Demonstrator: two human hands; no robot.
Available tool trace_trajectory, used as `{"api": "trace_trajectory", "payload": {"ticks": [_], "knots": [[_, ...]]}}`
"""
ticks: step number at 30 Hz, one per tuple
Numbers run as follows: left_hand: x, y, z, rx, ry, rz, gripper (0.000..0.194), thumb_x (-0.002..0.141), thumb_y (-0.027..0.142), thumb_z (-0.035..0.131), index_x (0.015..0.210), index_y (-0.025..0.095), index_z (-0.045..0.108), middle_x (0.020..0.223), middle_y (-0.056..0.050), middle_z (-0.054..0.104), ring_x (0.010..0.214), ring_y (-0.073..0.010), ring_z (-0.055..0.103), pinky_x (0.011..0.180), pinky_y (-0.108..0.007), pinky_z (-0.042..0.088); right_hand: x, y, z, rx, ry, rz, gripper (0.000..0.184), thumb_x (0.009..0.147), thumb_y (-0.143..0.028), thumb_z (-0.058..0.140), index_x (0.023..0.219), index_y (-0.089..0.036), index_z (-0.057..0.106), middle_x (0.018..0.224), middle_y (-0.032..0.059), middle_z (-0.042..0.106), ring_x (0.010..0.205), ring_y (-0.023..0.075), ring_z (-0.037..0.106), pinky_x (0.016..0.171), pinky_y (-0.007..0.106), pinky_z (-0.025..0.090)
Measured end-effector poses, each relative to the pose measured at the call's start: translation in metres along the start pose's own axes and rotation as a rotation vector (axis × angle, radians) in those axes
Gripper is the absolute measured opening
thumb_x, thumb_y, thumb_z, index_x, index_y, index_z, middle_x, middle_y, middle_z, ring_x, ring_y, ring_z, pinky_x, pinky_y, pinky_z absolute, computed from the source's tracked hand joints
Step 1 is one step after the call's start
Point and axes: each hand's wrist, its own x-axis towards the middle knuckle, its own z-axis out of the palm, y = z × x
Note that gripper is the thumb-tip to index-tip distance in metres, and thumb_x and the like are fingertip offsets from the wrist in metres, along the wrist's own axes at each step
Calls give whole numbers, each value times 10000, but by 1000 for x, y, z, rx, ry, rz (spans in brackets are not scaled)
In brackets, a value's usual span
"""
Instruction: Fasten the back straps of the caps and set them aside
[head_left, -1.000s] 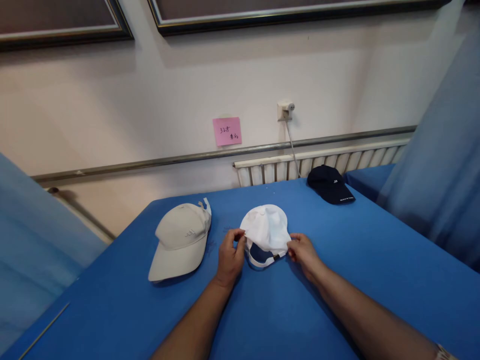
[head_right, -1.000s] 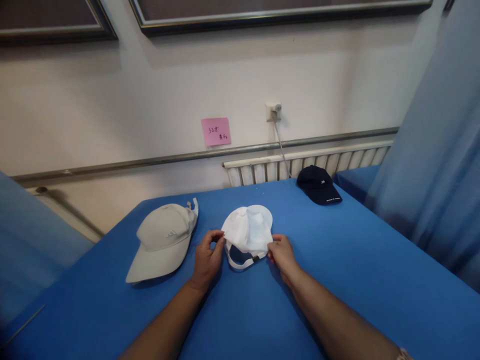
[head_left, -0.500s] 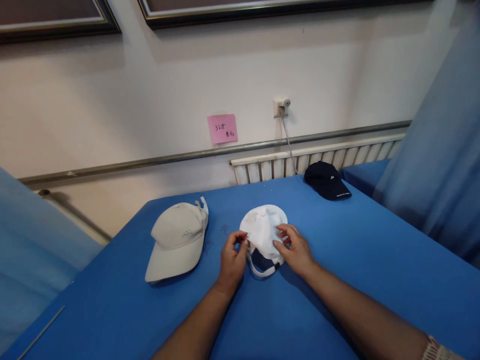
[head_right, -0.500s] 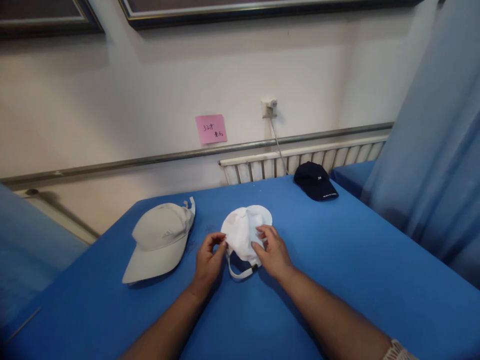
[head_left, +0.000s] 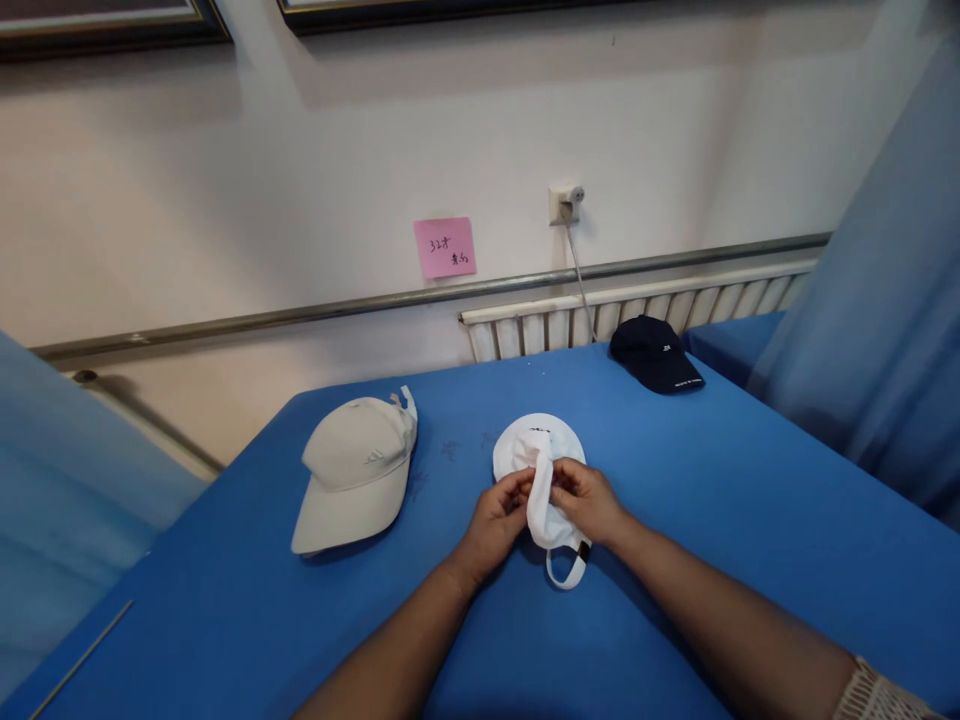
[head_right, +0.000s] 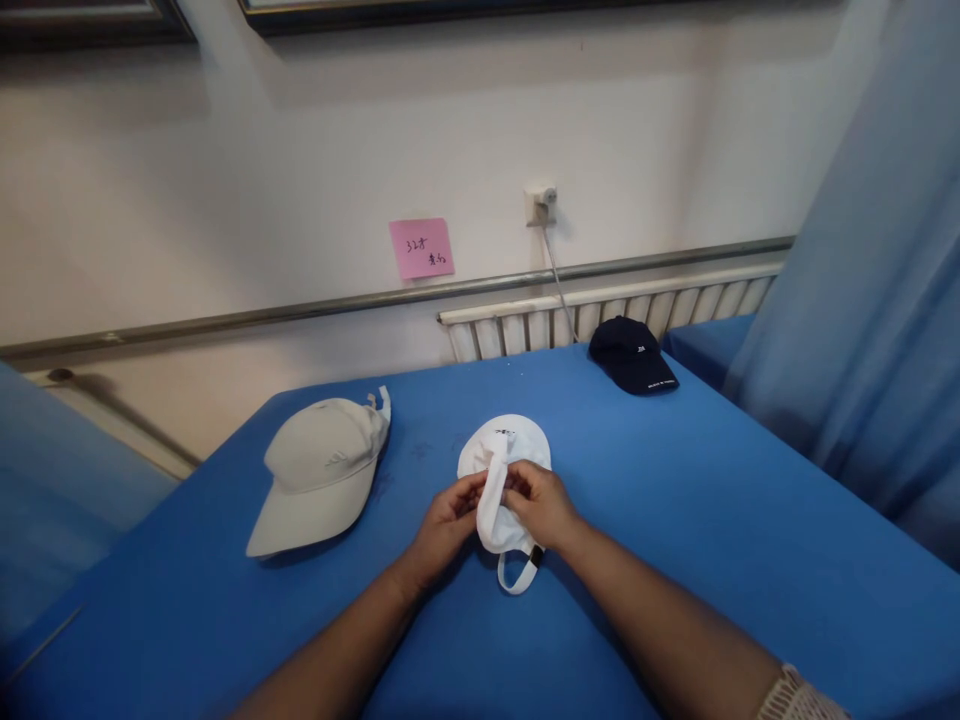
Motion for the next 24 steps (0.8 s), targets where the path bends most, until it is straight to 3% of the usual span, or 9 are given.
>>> {"api": "trace_trajectory", "payload": {"ticks": [5,11,16,19,22,24], "knots": [[-1,1,1,119,36,45,407,789,337,661,1158,167,632,1023,-98,693,887,-209,643,845,-348,507,-1,0,-2,-240,54,-56,77,775,-239,553,779,-207,623,695,-13,624,632,140,550,617,246,423],[-6,17,-17,590,191,263,283,878,282,529,1126,188,629,916,-60,655,825,-176,603,793,-313,493,0,-13,-17,-512,189,-118,57,768,-220,530,789,-215,582,694,-6,602,621,144,535,618,257,398],[-11,32,-29,858,275,412,226,889,247,500,1062,194,635,933,-66,649,855,-186,601,809,-321,479,-3,-31,-30,-668,213,-302,43,760,-178,505,771,-216,521,727,16,577,708,174,533,687,291,387],[-7,29,-32,781,310,369,220,881,271,508,1035,184,639,929,-66,660,853,-189,613,803,-323,489,-7,-35,-30,-711,181,-347,26,780,-193,509,771,-217,503,736,26,573,726,187,528,701,305,380],[2,18,-39,642,393,211,269,859,320,541,1060,173,643,977,-80,680,882,-206,629,806,-343,498,-9,-33,-26,-692,138,-322,38,788,-200,515,767,-222,491,728,18,570,710,181,524,686,298,376],[8,9,-45,589,388,111,313,827,342,585,1077,164,648,1019,-93,687,920,-223,634,833,-365,495,-9,-31,-23,-667,123,-307,39,790,-200,517,768,-222,492,728,11,572,707,176,527,676,291,376]]}}
